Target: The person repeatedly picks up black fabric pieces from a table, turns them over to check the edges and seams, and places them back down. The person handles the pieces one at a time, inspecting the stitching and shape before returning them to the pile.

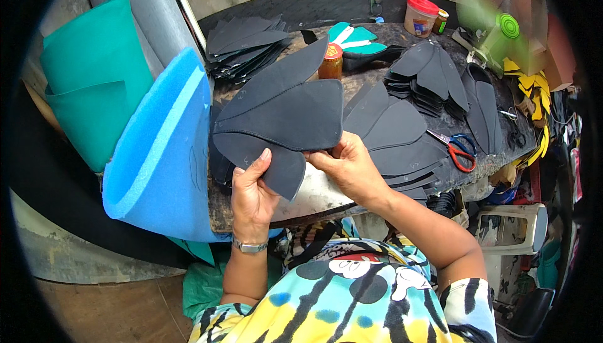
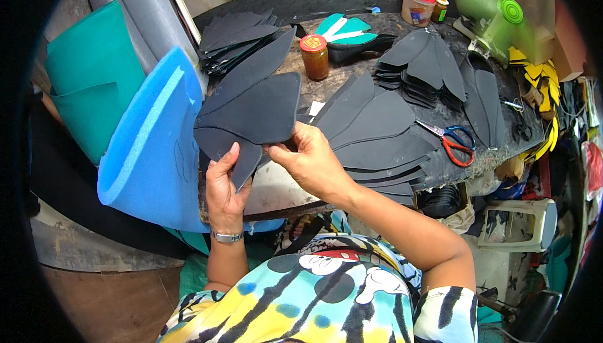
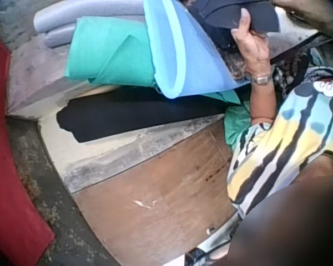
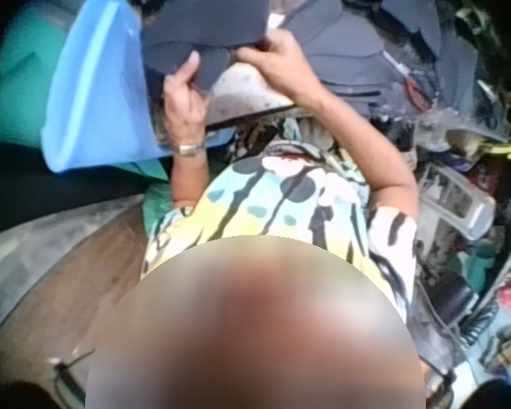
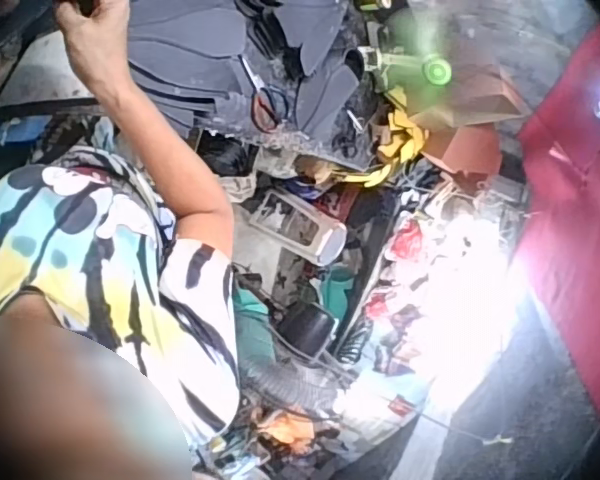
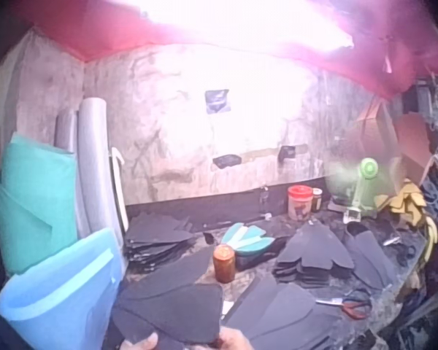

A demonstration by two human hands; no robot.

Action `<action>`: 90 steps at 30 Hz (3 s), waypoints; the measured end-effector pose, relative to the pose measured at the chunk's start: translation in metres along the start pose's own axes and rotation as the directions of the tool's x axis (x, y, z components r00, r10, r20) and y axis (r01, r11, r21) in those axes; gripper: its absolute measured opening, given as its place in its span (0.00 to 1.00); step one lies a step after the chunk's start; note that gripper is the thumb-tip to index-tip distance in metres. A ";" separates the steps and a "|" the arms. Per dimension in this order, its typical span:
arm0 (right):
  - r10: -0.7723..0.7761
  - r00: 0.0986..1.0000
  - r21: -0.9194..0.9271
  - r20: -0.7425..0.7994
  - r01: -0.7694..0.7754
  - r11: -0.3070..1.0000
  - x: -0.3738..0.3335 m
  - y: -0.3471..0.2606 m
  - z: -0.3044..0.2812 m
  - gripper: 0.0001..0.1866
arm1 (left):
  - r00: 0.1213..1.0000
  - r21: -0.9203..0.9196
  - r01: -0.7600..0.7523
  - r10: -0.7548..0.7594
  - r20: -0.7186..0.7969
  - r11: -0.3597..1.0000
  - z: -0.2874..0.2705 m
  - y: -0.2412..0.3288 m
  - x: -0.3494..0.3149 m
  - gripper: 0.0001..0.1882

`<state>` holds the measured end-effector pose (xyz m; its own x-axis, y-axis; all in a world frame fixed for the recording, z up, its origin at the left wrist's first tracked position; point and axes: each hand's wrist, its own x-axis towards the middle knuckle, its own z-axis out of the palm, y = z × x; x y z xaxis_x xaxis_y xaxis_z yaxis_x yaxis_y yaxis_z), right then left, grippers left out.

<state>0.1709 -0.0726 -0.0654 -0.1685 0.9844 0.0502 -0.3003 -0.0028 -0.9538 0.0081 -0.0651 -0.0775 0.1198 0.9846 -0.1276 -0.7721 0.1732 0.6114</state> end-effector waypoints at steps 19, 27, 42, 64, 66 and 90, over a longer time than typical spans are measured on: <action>-0.299 0.921 -0.728 -0.251 0.025 0.686 0.038 0.032 -0.120 0.05 | 0.985 -0.092 0.109 -0.094 0.146 0.990 -0.009 -0.076 0.009 0.22; -0.435 0.886 -0.835 -0.161 0.112 0.538 0.029 0.050 -0.127 0.06 | 0.995 -0.500 0.090 -0.102 0.002 0.861 -0.037 -0.044 0.068 0.27; -0.416 0.899 -0.842 -0.135 0.118 0.527 0.020 0.036 -0.113 0.03 | 0.796 0.903 0.257 0.606 0.006 -0.346 0.003 0.096 0.343 0.36; -0.235 0.943 -0.548 -0.234 0.072 0.833 0.027 0.040 -0.137 0.07 | 0.592 0.700 -0.713 0.571 0.569 0.042 0.051 0.098 0.109 0.27; -0.029 0.953 -0.230 -0.302 -0.043 0.972 0.027 0.021 -0.136 0.09 | 0.773 0.677 -0.616 0.477 0.419 0.404 0.026 0.074 0.049 0.31; -0.069 0.995 -0.053 0.076 0.073 0.996 -0.007 -0.015 0.027 0.14 | 0.762 -0.390 0.535 -0.228 0.606 0.750 -0.075 -0.025 -0.043 0.26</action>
<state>0.1515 -0.0845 -0.0435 -0.2185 0.9660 0.1380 -0.2614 0.0783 -0.9620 -0.0249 -0.1139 -0.1455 0.6456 0.7261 0.2366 -0.7583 0.6463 0.0857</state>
